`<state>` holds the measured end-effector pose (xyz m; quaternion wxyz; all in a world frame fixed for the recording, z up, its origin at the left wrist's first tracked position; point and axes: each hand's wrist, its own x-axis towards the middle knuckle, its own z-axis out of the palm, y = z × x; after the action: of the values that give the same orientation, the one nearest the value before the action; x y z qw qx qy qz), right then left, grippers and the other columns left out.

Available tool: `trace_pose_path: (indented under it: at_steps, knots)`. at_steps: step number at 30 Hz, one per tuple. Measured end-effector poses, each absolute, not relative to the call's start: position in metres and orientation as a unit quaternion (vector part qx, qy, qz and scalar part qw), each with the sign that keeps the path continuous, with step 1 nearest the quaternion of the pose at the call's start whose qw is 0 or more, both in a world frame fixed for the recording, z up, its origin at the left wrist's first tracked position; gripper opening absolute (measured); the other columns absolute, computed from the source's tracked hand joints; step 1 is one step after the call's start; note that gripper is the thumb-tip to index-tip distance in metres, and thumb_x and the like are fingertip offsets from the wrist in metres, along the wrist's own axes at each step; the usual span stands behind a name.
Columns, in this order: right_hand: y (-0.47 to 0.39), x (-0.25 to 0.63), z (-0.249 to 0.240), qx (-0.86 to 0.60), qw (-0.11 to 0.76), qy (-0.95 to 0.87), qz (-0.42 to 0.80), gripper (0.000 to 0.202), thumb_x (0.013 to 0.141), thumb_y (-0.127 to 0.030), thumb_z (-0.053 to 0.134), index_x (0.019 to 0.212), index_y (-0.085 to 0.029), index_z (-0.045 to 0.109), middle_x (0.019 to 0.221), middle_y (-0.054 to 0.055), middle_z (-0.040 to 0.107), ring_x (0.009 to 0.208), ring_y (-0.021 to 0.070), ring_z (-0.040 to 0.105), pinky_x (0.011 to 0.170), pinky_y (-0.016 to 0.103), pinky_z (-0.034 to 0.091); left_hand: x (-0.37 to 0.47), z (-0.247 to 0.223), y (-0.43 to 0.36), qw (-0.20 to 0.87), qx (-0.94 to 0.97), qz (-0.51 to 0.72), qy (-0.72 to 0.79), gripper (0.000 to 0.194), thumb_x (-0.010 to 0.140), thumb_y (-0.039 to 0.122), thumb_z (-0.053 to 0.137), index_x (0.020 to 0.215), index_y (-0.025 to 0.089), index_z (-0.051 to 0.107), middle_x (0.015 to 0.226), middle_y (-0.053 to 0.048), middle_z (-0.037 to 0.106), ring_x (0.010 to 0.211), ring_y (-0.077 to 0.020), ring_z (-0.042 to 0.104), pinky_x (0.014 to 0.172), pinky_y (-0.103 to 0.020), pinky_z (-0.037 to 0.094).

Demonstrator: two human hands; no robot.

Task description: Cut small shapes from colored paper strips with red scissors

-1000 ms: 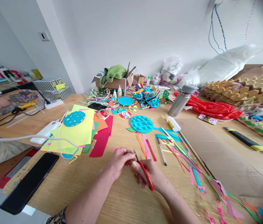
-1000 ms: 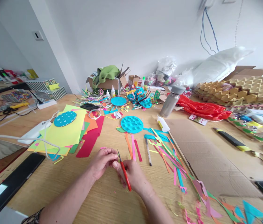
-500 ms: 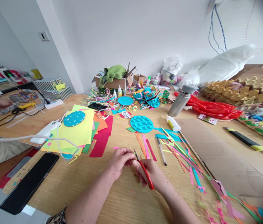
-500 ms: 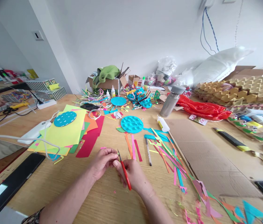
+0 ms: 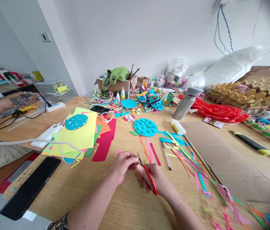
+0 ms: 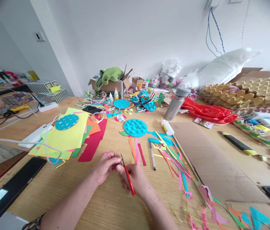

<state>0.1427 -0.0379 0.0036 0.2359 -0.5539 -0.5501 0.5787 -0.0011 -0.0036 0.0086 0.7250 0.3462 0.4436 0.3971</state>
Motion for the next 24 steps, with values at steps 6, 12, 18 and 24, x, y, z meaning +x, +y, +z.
trace_pose_path:
  at_steps: [6, 12, 18, 24]
  knots:
    - [-0.0381, 0.1436, 0.0035, -0.547, 0.24, -0.558, 0.576, 0.055, 0.075, -0.07, 0.051, 0.058, -0.018, 0.046, 0.041, -0.003, 0.049, 0.033, 0.0101, 0.049, 0.032, 0.019, 0.027, -0.0013, 0.0115, -0.0039, 0.725, 0.348, 0.39, 0.448, 0.018, 0.058, 0.025, 0.069, 0.061, 0.014, 0.055, 0.056, 0.002, 0.055, 0.049, -0.0066, 0.043, 0.05, -0.021, 0.03]
    - [-0.0384, 0.1439, 0.0036, -0.554, 0.231, -0.554, 0.577, 0.056, 0.074, -0.071, 0.052, 0.058, -0.018, 0.047, 0.04, -0.003, 0.048, 0.033, 0.0103, 0.049, 0.032, 0.019, 0.027, -0.0012, 0.0116, -0.0034, 0.719, 0.349, 0.394, 0.454, 0.018, 0.057, 0.026, 0.069, 0.061, 0.014, 0.056, 0.055, 0.001, 0.056, 0.048, -0.0069, 0.044, 0.048, -0.022, 0.028]
    - [-0.0384, 0.1436, 0.0036, -0.56, 0.229, -0.553, 0.573, 0.056, 0.075, -0.07, 0.052, 0.057, -0.017, 0.047, 0.039, -0.003, 0.048, 0.032, 0.0099, 0.048, 0.031, 0.018, 0.027, -0.0015, 0.0102, -0.0029, 0.712, 0.35, 0.397, 0.462, 0.017, 0.058, 0.026, 0.069, 0.062, 0.014, 0.058, 0.056, 0.0, 0.058, 0.048, -0.0071, 0.044, 0.049, -0.022, 0.029]
    - [-0.0386, 0.1428, 0.0043, -0.551, 0.237, -0.553, 0.578, 0.056, 0.075, -0.07, 0.051, 0.056, -0.018, 0.046, 0.039, -0.003, 0.047, 0.032, 0.01, 0.049, 0.031, 0.018, 0.027, -0.0012, 0.0109, -0.0036, 0.718, 0.354, 0.389, 0.457, 0.017, 0.059, 0.025, 0.068, 0.062, 0.015, 0.055, 0.055, 0.002, 0.056, 0.047, -0.0065, 0.043, 0.048, -0.021, 0.028]
